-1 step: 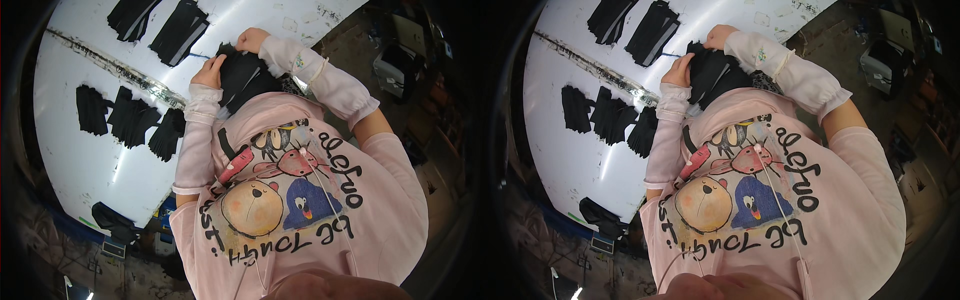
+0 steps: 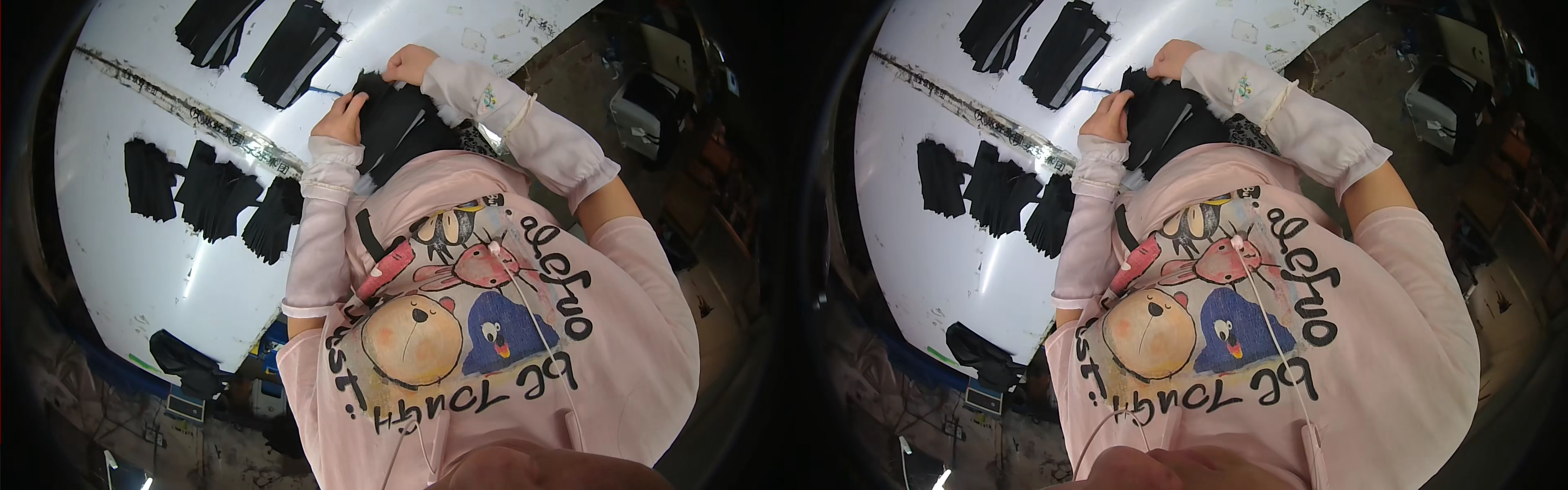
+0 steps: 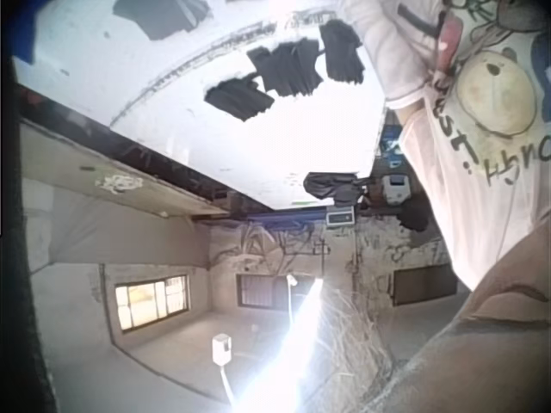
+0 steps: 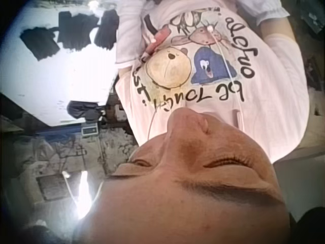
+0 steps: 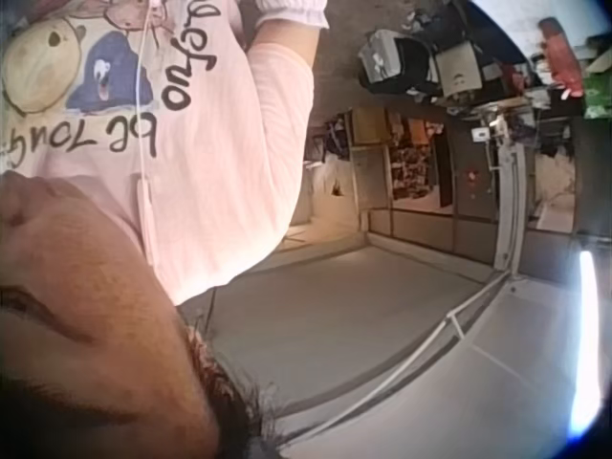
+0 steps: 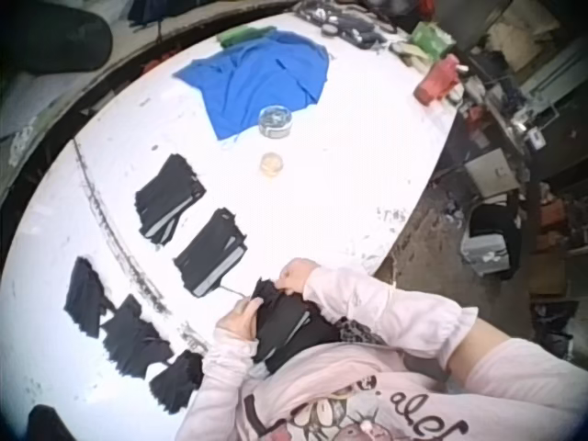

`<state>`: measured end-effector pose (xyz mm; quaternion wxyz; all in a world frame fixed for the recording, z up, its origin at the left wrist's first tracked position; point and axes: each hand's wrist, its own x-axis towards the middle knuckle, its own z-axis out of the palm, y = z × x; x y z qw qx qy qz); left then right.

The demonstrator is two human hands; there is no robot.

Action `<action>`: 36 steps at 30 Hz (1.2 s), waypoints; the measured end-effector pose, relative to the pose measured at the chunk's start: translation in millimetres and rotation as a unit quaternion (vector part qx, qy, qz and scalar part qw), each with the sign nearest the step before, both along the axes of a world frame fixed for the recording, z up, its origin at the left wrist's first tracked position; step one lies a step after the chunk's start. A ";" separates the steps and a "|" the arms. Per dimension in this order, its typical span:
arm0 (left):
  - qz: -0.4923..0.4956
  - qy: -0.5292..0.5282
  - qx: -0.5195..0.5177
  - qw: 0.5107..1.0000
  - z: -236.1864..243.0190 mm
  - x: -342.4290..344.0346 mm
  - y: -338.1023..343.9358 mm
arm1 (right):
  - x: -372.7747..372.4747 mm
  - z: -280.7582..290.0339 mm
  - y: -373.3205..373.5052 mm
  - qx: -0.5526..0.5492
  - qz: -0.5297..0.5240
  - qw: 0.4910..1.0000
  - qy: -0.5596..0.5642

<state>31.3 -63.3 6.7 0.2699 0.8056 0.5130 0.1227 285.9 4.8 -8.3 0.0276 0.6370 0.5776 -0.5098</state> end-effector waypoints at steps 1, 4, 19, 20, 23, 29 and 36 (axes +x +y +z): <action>-0.007 0.003 0.011 1.000 -2.5 -1.1 1.0 | 0.2 -7.2 1.6 -0.014 -0.031 0.999 0.035; 0.087 -0.020 -0.076 0.993 -1.5 5.4 1.1 | -0.8 -20.2 2.0 -0.016 -0.070 0.993 0.093; 0.090 -0.018 -0.073 0.993 -0.8 5.5 0.2 | -11.1 -4.9 9.9 0.013 -0.006 0.996 0.092; 0.085 -0.010 -0.050 0.995 -6.7 4.1 -1.3 | -13.9 -2.0 10.2 0.007 -0.013 0.995 0.102; 0.144 -0.054 -0.054 0.987 -27.0 6.4 0.6 | -12.0 -6.5 8.6 -0.033 -0.085 0.995 0.048; 0.238 -0.103 -0.148 0.954 -14.8 4.3 0.8 | -10.3 22.8 -2.9 0.034 0.058 0.987 -0.145; 0.228 -0.032 -0.137 0.963 -6.1 11.7 -0.3 | -22.3 16.7 -6.8 0.131 0.079 0.981 -0.119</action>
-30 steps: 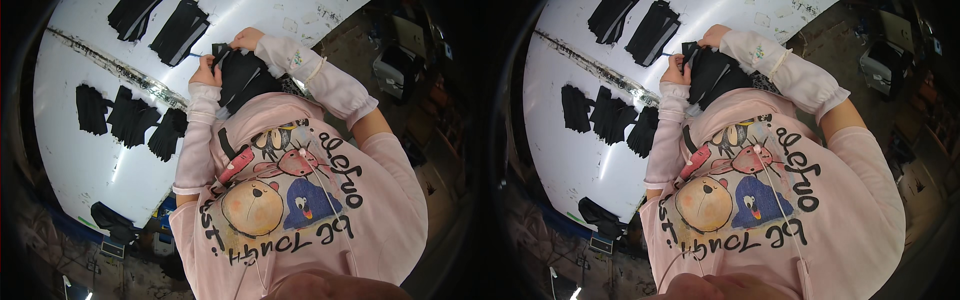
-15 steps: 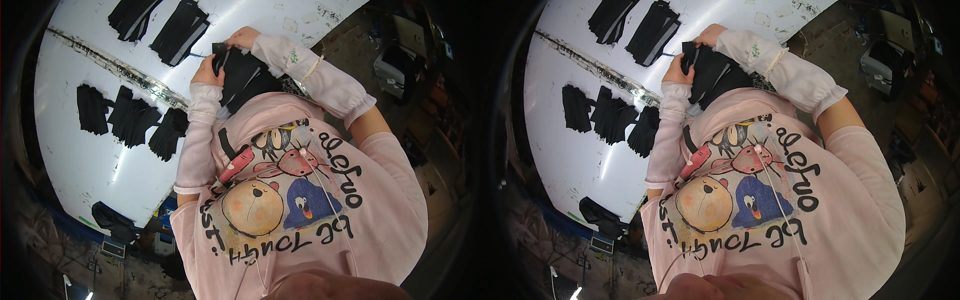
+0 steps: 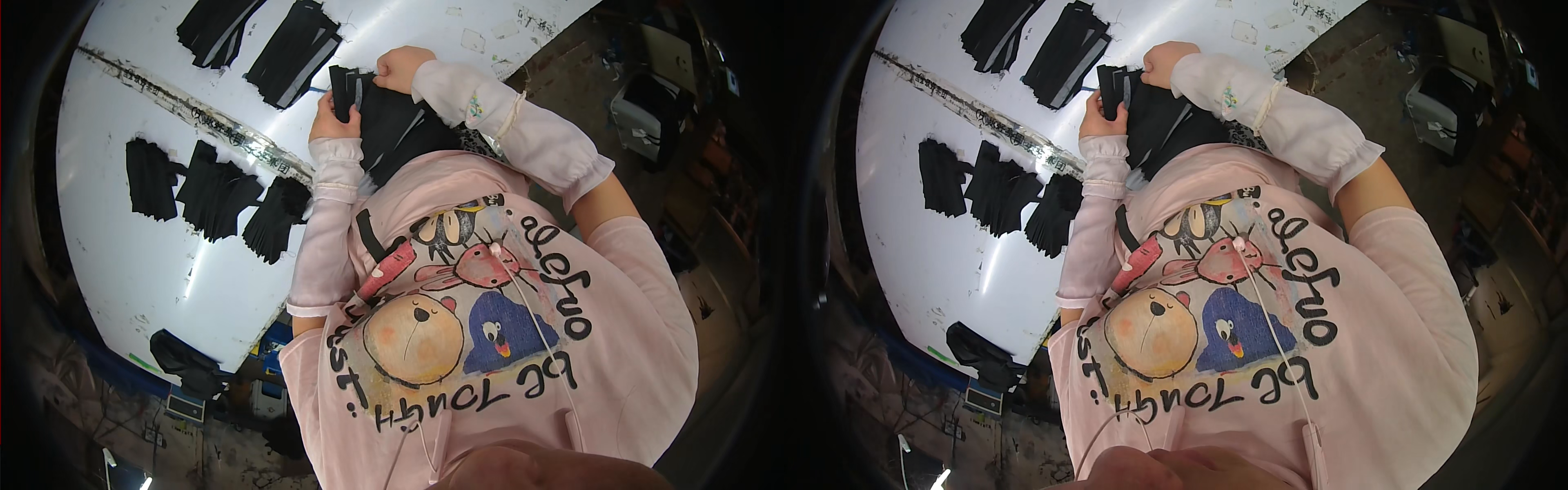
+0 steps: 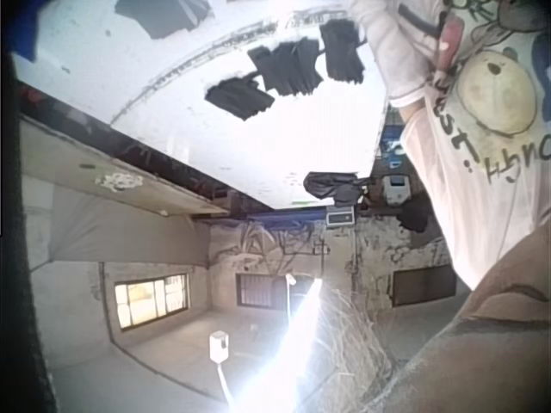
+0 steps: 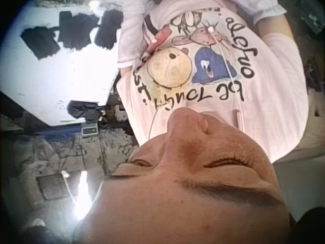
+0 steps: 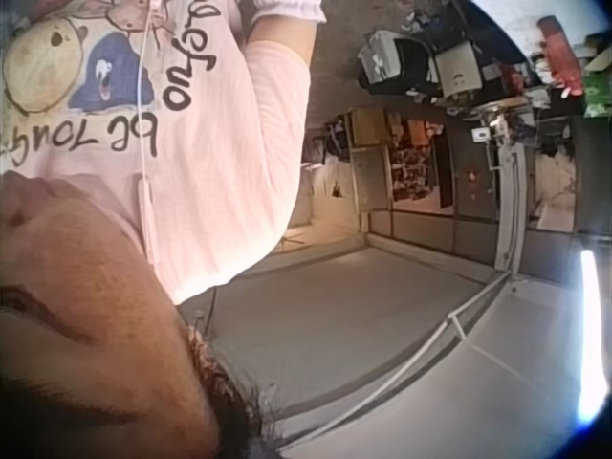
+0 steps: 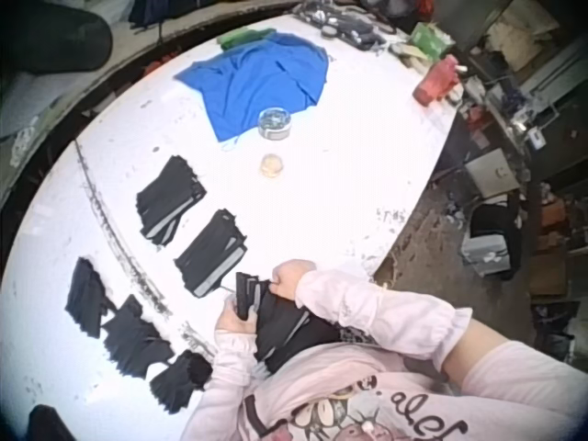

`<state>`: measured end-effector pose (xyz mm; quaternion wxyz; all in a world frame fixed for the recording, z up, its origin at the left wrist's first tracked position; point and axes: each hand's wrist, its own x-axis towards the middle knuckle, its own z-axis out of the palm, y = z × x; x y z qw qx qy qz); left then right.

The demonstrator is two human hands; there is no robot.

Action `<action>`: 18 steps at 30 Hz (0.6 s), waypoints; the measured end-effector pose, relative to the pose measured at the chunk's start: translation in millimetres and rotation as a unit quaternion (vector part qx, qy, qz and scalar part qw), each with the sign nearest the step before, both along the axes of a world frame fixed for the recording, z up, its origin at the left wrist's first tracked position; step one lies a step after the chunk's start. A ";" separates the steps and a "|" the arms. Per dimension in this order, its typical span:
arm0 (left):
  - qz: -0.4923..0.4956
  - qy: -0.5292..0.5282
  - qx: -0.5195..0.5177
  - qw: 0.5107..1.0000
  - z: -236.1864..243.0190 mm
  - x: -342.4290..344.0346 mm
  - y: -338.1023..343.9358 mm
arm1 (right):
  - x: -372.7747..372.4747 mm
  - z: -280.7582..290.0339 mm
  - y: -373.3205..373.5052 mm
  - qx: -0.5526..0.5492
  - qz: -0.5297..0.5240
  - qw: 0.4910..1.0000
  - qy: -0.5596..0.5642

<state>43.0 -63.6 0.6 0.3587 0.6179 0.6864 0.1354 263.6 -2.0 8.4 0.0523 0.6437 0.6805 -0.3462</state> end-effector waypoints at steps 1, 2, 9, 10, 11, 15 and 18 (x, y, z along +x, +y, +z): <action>-0.017 0.009 0.029 0.999 -11.6 -4.3 -3.1 | -3.0 -1.3 2.8 0.007 -0.001 1.000 0.007; -0.035 0.019 0.058 0.998 -22.9 -8.5 -6.6 | -5.8 -2.5 6.4 -0.017 -0.008 1.000 0.024; -0.066 0.007 0.073 0.995 -6.7 4.1 -5.3 | -14.4 -8.3 18.2 -0.105 -0.059 0.986 0.116; -0.075 0.015 0.067 0.995 -3.8 6.0 -3.8 | -15.8 -9.0 18.5 -0.107 -0.064 0.986 0.114; -0.084 0.023 0.061 0.994 -0.8 7.4 -2.5 | -16.1 -9.6 18.8 -0.122 -0.082 0.979 0.139; -0.063 0.012 0.055 0.996 -19.5 1.3 -2.5 | -14.7 -1.2 17.1 -0.137 -0.127 0.964 0.191; -0.035 -0.013 0.022 0.999 -22.7 0.6 0.2 | 6.4 -17.6 13.8 -0.151 -0.143 0.963 0.173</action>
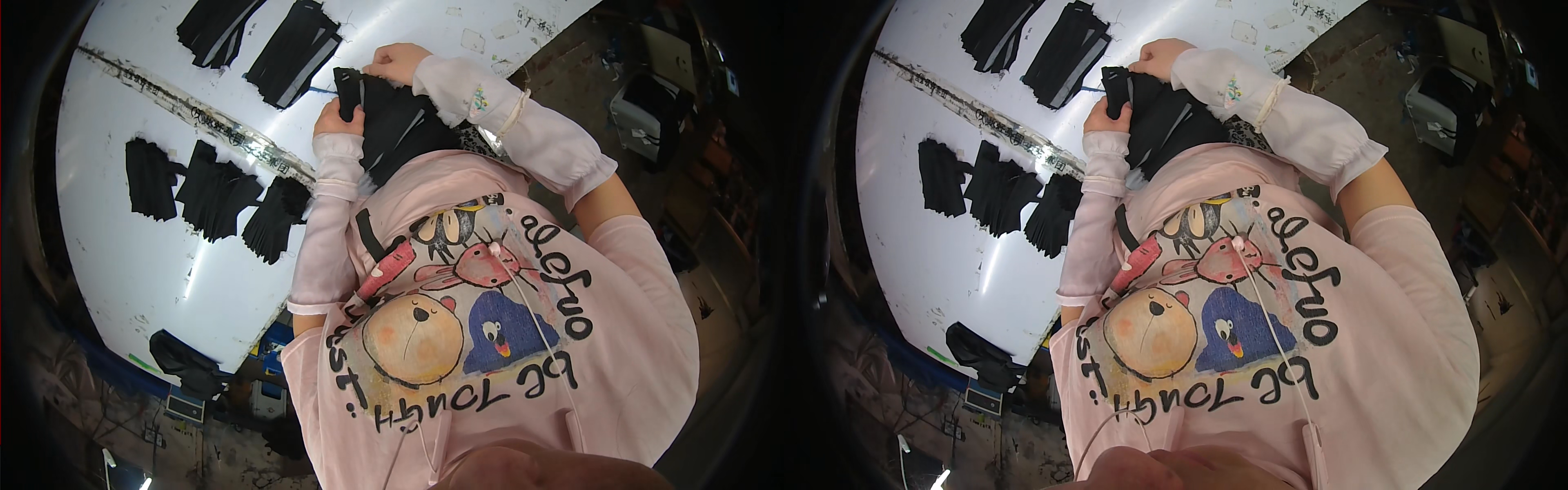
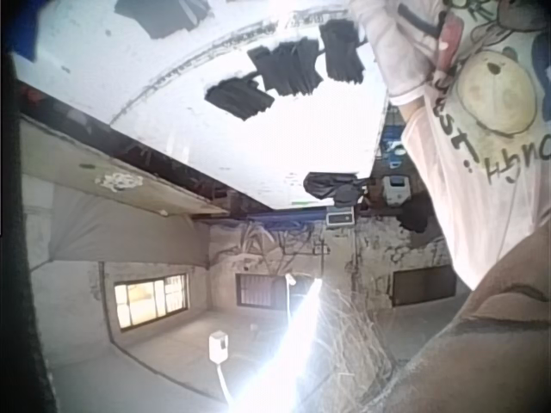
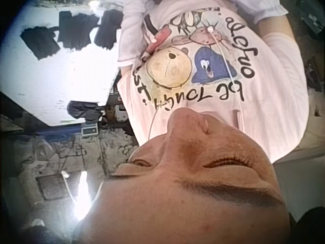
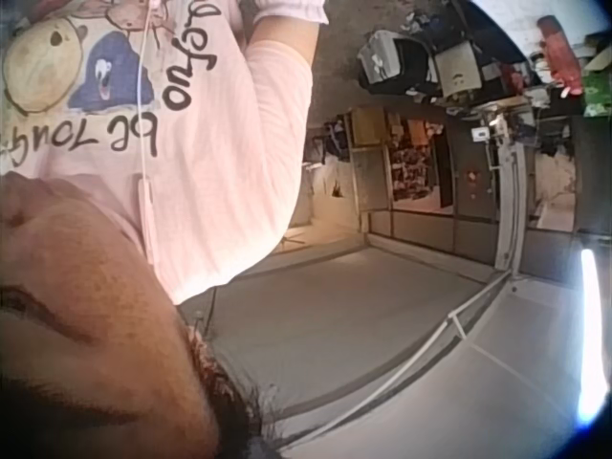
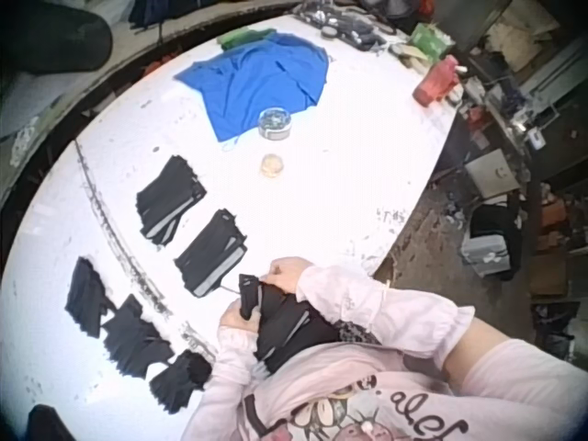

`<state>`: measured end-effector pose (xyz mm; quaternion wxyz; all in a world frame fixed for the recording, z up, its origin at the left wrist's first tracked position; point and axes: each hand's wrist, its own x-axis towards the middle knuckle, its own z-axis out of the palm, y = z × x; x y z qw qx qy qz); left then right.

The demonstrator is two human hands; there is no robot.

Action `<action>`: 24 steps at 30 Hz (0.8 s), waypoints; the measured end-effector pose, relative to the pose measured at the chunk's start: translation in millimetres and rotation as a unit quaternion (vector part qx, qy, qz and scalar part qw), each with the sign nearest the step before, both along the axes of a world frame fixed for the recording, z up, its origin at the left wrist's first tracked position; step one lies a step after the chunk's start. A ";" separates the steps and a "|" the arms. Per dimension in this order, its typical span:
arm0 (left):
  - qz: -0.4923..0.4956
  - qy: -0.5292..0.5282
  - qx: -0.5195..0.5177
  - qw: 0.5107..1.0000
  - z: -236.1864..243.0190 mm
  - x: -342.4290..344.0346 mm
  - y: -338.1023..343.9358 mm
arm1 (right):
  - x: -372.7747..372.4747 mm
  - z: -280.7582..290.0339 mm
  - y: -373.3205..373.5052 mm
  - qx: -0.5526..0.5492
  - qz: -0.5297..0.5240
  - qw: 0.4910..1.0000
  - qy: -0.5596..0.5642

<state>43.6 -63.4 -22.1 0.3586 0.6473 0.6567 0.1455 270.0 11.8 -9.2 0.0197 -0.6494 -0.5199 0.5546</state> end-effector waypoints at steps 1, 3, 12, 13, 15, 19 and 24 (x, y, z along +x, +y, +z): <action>0.011 -0.005 -0.008 1.000 -0.4 -1.5 -0.3 | 5.0 -4.3 -0.2 -0.013 0.001 1.000 -0.005; 0.038 -0.023 -0.034 0.998 1.9 -2.5 0.2 | 14.3 -4.3 -4.5 0.034 0.057 0.995 -0.072; 0.047 -0.064 -0.047 0.996 9.5 -6.7 0.2 | -3.2 13.2 -1.5 0.051 0.098 0.994 0.012; 0.031 -0.045 -0.032 0.998 7.7 -6.0 -0.3 | -9.3 11.9 1.7 0.045 0.075 0.996 0.026; 0.001 -0.022 -0.019 1.000 10.7 -2.2 0.4 | -18.7 7.4 6.9 0.036 0.069 0.997 0.030; -0.027 -0.004 0.001 1.000 10.1 -2.1 1.4 | -30.1 6.7 10.6 0.039 0.056 0.997 0.033; 0.028 -0.012 -0.060 0.998 2.3 -5.0 1.9 | -10.6 16.5 9.2 0.014 0.082 0.986 -0.143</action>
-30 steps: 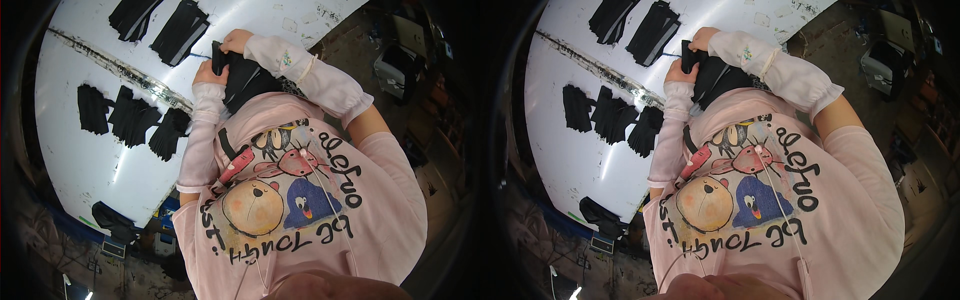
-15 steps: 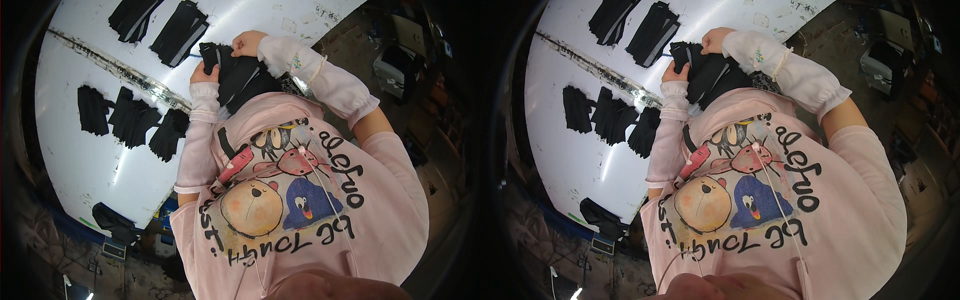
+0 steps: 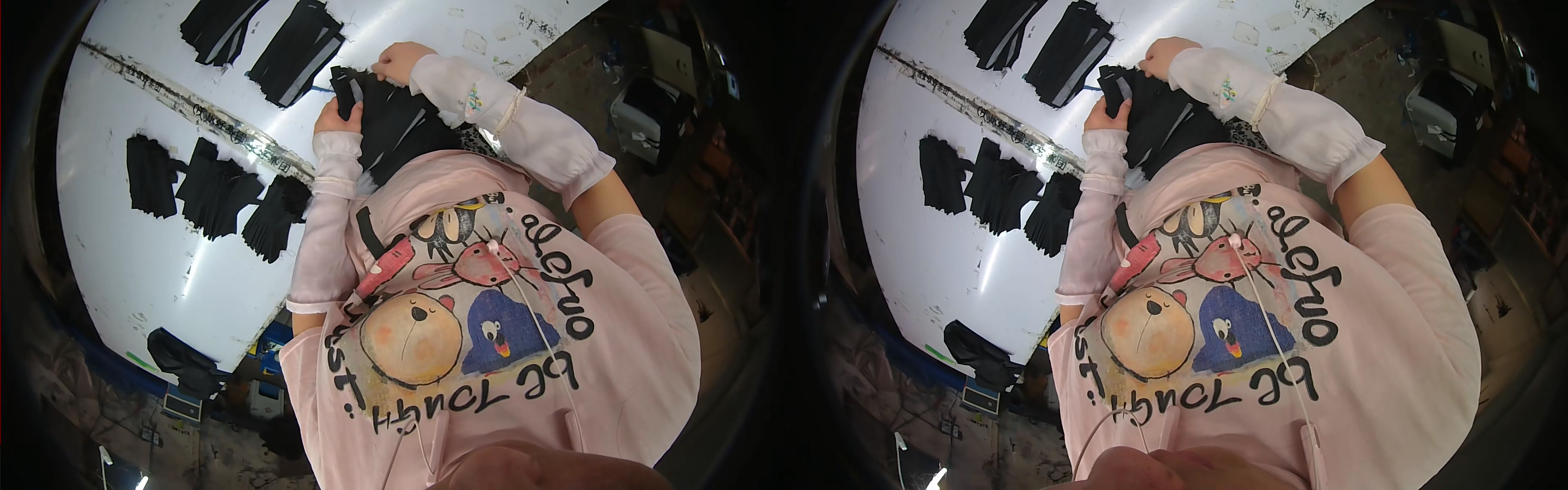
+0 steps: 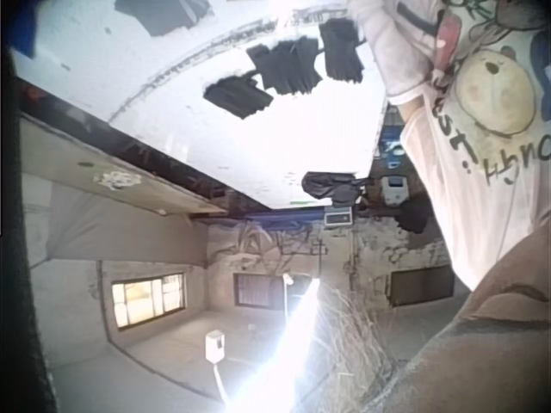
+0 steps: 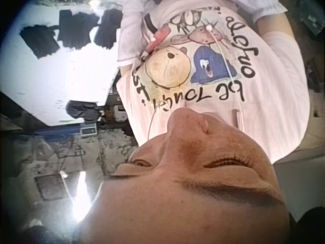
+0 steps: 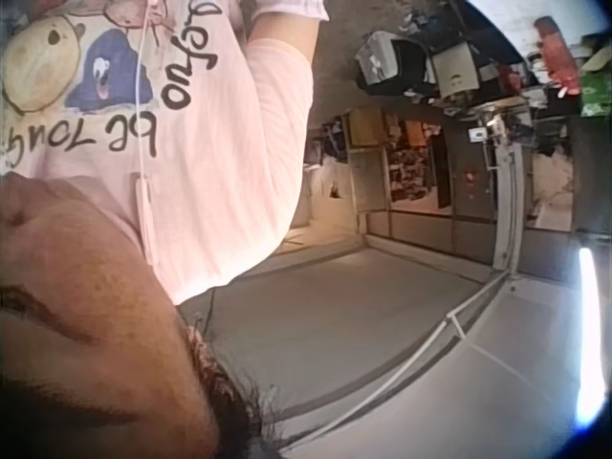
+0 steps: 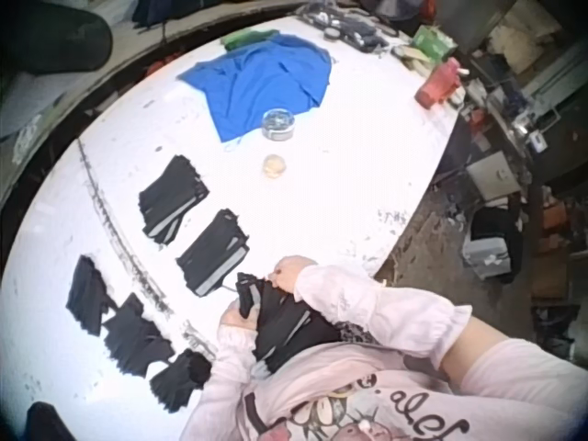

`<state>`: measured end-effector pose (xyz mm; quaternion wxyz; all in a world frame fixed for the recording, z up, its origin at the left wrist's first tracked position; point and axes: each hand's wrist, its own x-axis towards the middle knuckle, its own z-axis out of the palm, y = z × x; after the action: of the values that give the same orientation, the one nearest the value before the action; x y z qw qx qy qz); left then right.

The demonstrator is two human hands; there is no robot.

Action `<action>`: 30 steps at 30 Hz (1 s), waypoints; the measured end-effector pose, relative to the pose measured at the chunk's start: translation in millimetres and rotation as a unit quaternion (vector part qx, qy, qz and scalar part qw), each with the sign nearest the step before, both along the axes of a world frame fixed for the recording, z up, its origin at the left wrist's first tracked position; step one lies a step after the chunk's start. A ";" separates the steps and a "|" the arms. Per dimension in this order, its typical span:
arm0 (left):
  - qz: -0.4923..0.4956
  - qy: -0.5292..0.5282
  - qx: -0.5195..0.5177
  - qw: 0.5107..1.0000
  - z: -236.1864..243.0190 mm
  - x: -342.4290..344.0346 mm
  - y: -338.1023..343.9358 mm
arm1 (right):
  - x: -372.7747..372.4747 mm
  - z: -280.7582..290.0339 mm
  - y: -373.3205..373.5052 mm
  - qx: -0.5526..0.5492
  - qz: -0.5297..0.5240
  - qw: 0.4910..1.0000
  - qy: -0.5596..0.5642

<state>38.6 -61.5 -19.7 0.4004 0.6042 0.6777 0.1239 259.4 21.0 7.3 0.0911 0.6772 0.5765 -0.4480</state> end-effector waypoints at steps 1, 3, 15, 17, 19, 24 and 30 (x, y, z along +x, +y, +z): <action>0.003 0.004 0.004 1.000 -1.9 -1.5 -0.4 | 3.0 -0.4 -2.0 -0.006 0.000 1.000 0.011; 0.000 0.006 0.001 1.000 -2.6 -1.9 0.7 | 7.4 -3.8 -8.2 -0.019 -0.003 0.999 0.033; 0.002 -0.016 -0.006 1.000 -3.1 -0.9 2.1 | -14.7 -18.0 -1.4 -0.110 -0.019 0.993 0.021; 0.040 -0.067 -0.021 0.997 0.3 -3.0 -0.4 | -18.5 -13.0 -5.1 -0.110 -0.055 0.992 0.016; 0.048 -0.090 -0.026 0.994 1.2 -5.6 -1.0 | -19.2 -16.5 -7.8 -0.109 -0.075 0.991 0.022; -0.004 0.083 0.125 0.989 10.3 -14.0 6.3 | -15.7 -32.7 -11.5 -0.031 -0.014 0.998 0.057; -0.108 0.118 0.111 0.981 30.5 12.3 6.7 | -23.1 -21.2 -0.2 -0.140 -0.209 0.949 0.192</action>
<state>50.9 -54.8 10.7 0.2591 0.7245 0.6335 0.0820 236.2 20.8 -13.9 -0.0236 0.6643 0.3601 -0.6546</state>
